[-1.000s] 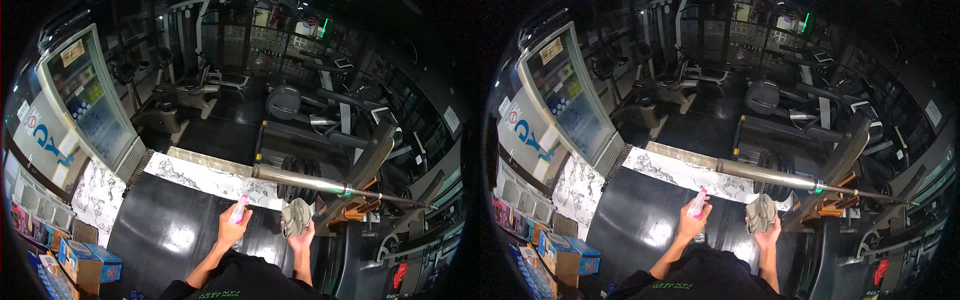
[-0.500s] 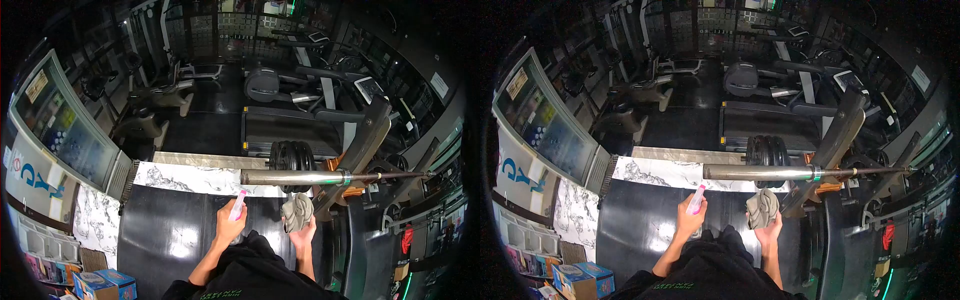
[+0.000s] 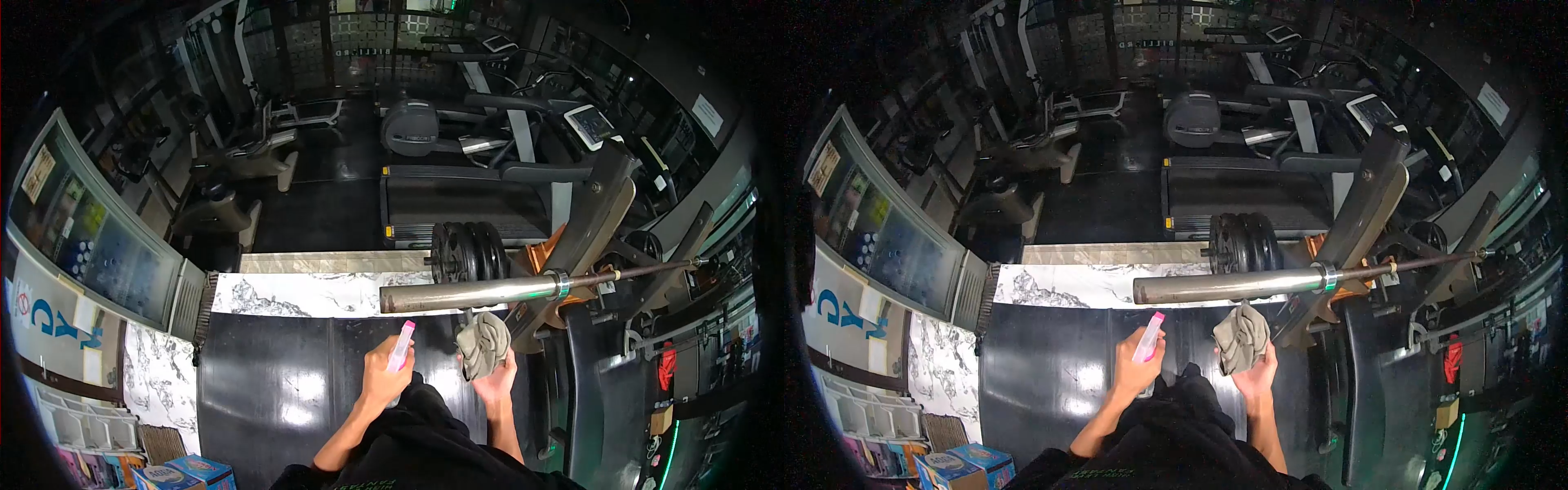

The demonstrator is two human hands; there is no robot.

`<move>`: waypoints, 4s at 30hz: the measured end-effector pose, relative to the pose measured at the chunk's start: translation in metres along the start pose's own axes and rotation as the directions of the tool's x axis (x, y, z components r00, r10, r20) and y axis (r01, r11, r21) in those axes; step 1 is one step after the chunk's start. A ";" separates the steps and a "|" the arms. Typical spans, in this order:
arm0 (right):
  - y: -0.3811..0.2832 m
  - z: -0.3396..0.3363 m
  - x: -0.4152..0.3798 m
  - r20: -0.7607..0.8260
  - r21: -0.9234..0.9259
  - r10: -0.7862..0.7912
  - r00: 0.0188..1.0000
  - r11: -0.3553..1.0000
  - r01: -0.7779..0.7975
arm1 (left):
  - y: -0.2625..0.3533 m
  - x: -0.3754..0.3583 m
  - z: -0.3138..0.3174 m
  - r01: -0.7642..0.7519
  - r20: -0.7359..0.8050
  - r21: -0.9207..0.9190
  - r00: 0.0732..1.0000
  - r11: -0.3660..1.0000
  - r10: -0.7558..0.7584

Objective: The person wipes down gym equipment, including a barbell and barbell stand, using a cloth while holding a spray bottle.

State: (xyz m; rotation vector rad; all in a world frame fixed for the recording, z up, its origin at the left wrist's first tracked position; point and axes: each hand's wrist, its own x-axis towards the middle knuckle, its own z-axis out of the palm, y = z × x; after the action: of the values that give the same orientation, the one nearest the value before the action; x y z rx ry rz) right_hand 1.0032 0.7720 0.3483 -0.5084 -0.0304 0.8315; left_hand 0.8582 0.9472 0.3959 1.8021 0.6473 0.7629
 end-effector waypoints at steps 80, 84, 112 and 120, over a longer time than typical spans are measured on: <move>-0.118 0.007 0.063 0.577 -0.697 -0.599 0.555 -0.716 -0.049 | -0.020 -0.006 -0.014 0.045 0.320 -0.135 0.947 0.990 0.000; -0.100 0.010 0.073 0.548 -0.769 -0.651 0.524 -0.639 0.011 | -0.012 0.003 -0.012 0.061 0.305 -0.141 0.952 0.988 -0.015; -0.123 0.037 0.085 0.593 -0.646 -0.418 0.688 -0.757 0.097 | -0.026 -0.013 -0.010 -0.009 0.023 -0.207 1.000 0.978 0.014; 0.002 0.123 0.101 0.615 -0.595 -0.010 0.789 -0.663 0.455 | -0.028 -0.018 -0.018 0.009 -0.025 -0.224 1.000 0.975 -0.015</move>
State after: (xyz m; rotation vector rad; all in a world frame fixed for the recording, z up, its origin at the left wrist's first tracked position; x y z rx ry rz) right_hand 1.0432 0.8966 0.4389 -2.1785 -1.4609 -0.2417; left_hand 0.8303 0.9540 0.3707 1.5830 0.5653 0.8195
